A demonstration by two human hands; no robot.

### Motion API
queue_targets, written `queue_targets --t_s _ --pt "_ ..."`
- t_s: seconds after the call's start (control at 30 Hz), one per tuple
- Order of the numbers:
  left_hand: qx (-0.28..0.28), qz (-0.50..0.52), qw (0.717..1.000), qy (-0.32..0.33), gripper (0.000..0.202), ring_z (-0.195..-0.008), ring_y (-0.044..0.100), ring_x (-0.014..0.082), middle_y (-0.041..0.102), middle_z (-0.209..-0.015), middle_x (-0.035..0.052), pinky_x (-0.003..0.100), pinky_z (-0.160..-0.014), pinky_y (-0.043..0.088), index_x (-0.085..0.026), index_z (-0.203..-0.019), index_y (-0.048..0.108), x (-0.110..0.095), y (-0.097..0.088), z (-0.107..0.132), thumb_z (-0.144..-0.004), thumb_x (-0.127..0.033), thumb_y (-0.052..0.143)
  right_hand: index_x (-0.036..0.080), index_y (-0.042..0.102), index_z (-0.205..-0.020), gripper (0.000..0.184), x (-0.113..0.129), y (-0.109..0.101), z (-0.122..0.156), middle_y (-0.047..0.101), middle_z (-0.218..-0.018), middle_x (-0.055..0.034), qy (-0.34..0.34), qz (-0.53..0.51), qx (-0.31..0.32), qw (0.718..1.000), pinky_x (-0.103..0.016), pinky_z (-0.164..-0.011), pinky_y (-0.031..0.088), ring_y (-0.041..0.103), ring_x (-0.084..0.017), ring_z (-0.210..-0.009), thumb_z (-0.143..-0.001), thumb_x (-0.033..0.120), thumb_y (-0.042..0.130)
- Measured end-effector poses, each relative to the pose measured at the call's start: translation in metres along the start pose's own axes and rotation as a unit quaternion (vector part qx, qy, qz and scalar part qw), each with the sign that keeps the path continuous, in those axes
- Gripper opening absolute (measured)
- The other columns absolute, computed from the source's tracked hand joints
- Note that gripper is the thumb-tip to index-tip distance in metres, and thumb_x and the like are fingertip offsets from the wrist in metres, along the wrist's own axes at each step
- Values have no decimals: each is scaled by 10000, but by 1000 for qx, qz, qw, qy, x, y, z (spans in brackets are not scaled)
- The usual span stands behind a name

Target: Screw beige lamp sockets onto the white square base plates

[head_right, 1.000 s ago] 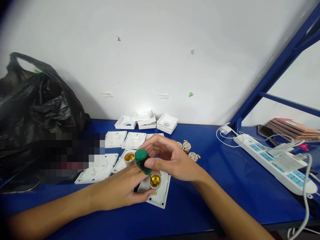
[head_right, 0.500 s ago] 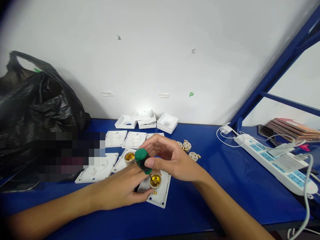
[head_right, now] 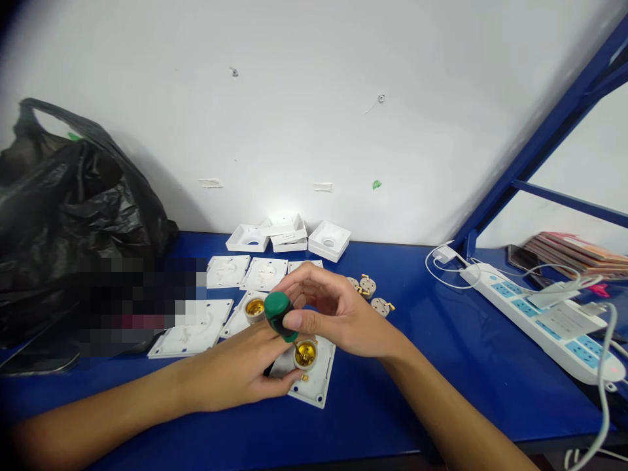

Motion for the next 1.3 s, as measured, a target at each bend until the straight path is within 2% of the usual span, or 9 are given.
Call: queue_targets --t_s 0.57,0.87,1.07,1.3 --pt "3 16 1000 0 212 -1184 651 308 663 -1285 105 434 -1059 526 -217 -1192 576 -1 0 0 -1001 -237 665 243 758 -1158 238 1 2 -1 677 -980 3 -16 0 8 1000 -235 -765 554 628 -102 -836 -932 226 828" --pt "9 19 1000 0 185 -1123 663 296 669 -1259 93 429 -1013 548 -224 -1155 588 1 0 0 -988 -253 663 252 749 -1142 253 0 3 0 719 -1004 -11 -13 5 10 1000 -269 -782 568 648 -129 -866 -910 205 838" --pt "15 21 1000 6 232 -1154 655 303 656 -1317 108 444 -1045 542 -217 -1209 577 0 1 -1 -994 -251 660 240 746 -1150 247 0 4 0 708 -985 -6 -10 11 11 1000 -258 -782 551 634 -117 -850 -920 216 833" --pt "7 23 1000 2 185 -1071 665 280 670 -1251 101 440 -1012 549 -218 -1147 578 -2 -1 -1 -979 -234 655 242 736 -1142 246 -2 4 1 703 -987 -6 10 19 6 1000 -267 -774 539 630 -126 -846 -921 273 838"
Point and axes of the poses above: each hand's wrist, its own z-axis away from the middle knuckle, its own y-axis out of the palm, x = y × z, the point moved 10 cm from there along -z, towards the middle knuckle
